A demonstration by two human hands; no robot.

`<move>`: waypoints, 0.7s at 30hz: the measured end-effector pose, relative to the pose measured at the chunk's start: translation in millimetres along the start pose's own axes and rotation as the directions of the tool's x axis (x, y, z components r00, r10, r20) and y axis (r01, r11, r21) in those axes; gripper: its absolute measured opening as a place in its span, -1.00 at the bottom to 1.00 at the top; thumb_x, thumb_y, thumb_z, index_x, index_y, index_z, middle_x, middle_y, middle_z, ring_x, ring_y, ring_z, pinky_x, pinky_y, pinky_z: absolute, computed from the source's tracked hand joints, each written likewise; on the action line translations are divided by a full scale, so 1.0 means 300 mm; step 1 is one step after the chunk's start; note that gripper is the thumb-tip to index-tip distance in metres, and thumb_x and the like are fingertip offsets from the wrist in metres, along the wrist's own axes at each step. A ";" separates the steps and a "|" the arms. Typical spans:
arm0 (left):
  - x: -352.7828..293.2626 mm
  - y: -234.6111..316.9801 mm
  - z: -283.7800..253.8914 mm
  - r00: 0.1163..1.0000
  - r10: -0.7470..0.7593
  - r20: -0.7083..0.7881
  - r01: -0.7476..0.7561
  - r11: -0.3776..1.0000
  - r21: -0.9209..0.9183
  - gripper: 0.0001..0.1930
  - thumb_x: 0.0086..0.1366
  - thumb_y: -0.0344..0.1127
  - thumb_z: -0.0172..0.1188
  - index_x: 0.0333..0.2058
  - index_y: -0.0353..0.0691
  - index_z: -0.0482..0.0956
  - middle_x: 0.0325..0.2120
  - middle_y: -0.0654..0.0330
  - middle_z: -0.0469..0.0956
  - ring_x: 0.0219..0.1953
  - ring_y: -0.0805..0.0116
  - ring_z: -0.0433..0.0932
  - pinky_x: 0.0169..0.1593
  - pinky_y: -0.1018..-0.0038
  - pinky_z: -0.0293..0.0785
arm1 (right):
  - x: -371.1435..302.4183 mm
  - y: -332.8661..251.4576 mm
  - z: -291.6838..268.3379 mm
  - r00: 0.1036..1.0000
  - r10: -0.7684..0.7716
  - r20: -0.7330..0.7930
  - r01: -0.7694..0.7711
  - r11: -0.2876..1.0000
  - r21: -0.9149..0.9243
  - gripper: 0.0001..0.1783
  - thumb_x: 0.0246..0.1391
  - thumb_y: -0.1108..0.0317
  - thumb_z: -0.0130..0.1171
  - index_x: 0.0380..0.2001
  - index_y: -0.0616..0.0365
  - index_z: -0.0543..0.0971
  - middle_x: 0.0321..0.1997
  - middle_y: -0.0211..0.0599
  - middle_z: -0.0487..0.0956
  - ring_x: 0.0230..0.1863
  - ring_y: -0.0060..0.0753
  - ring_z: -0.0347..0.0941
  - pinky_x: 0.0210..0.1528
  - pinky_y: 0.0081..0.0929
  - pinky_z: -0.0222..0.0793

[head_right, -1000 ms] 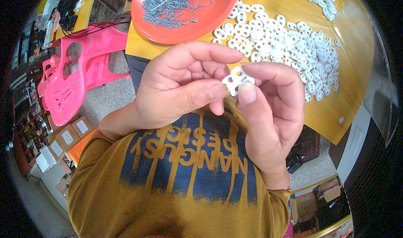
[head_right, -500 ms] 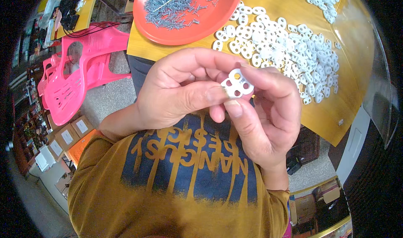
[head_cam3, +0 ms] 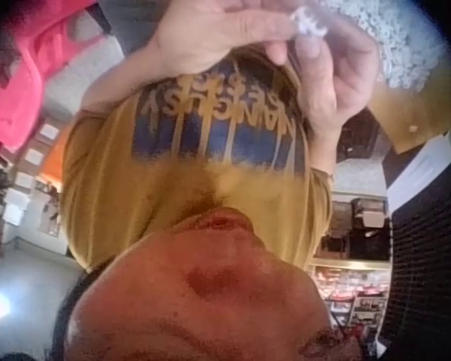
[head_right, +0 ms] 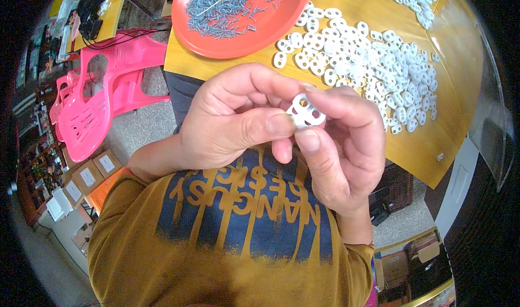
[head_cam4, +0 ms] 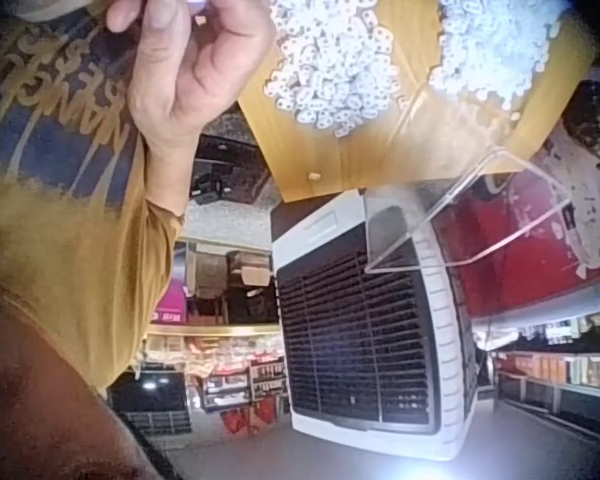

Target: Assembling small plastic parts by manually inserting metal pins into them at a workbench.

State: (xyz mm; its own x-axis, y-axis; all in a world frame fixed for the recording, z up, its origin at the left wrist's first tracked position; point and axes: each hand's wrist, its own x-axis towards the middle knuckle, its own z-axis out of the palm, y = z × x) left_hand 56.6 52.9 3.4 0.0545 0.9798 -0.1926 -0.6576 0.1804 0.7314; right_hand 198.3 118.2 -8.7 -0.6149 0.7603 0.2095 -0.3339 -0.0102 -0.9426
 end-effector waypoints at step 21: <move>-0.002 -0.037 0.020 0.987 0.153 0.044 -0.154 0.988 0.010 -0.76 0.19 -0.48 -0.03 -0.14 -0.27 0.26 -0.34 0.11 0.44 -0.44 0.50 0.47 -0.36 0.63 0.44 | 0.019 0.048 0.021 0.963 -0.270 0.013 0.269 0.955 -0.127 -0.70 0.10 0.26 -0.10 -0.18 0.23 0.25 -0.43 -0.27 0.34 -0.52 -0.60 0.24 -0.48 -0.67 0.17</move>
State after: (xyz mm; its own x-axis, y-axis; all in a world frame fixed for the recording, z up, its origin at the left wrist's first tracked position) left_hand 68.3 50.8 -0.8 -0.0138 0.9987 -0.0493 -0.6507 0.0285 0.7588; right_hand 185.5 118.4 -19.6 -0.5110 0.7265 0.4594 -0.3933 0.2776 -0.8765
